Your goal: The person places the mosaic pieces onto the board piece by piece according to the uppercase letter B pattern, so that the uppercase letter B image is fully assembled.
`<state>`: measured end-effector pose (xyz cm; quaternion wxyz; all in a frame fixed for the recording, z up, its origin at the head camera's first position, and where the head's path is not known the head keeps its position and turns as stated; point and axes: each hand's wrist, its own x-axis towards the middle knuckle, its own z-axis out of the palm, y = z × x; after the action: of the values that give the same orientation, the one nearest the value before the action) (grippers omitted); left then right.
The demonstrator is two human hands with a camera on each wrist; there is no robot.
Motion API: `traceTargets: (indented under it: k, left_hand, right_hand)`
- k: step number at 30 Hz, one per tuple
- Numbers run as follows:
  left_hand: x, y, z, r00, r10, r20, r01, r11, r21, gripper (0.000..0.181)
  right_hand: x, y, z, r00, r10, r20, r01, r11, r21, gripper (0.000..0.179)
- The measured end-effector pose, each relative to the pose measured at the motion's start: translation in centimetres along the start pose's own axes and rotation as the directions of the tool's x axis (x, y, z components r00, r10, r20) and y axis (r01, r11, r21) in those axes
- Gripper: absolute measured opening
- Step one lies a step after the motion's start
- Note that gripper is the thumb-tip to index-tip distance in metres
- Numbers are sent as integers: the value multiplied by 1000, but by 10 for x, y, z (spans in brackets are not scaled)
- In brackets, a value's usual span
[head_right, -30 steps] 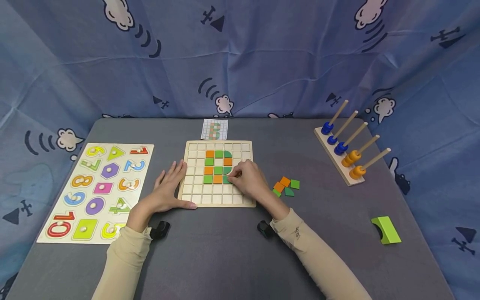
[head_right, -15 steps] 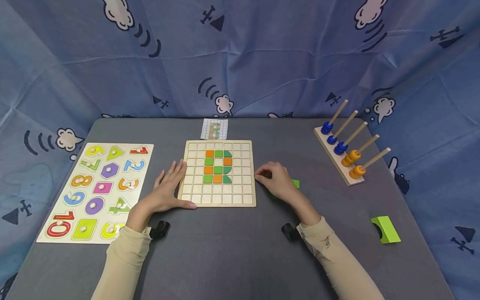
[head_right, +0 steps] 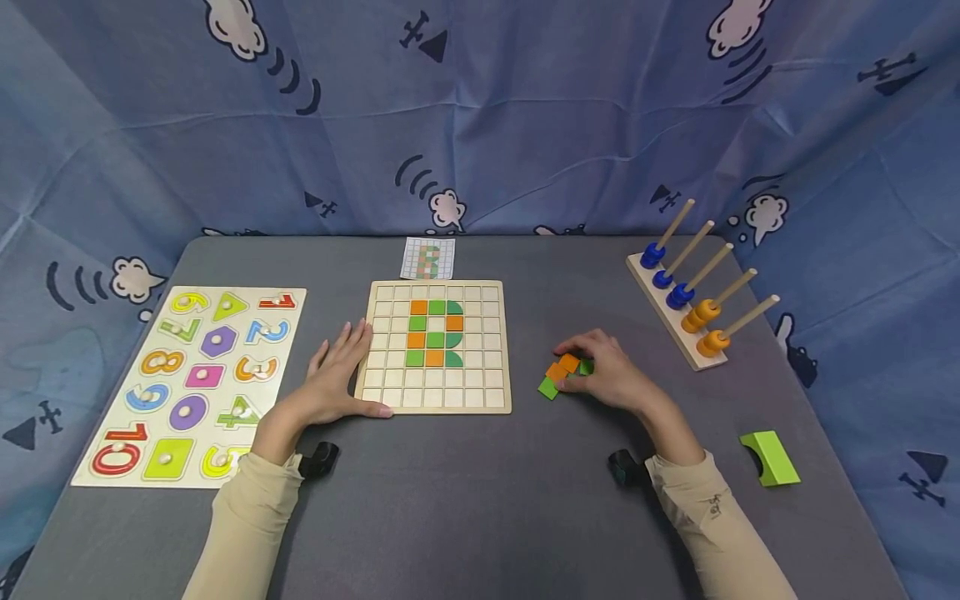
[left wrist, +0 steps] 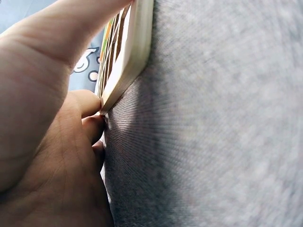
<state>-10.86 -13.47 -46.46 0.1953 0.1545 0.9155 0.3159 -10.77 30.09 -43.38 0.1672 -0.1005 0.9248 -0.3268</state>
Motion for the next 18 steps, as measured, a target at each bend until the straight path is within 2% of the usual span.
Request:
traceTargets:
  k: [8, 18]
  left_hand:
    - [-1, 0, 0, 1000, -3, 3, 3, 1000, -1, 137]
    - [-1, 1, 0, 1000, -3, -1, 3, 1000, -2, 137]
  right_hand:
    - [-2, -2, 7, 998, -8, -61, 4, 998, -64, 44]
    - [2, -5, 15, 995, -32, -96, 27, 998, -55, 31]
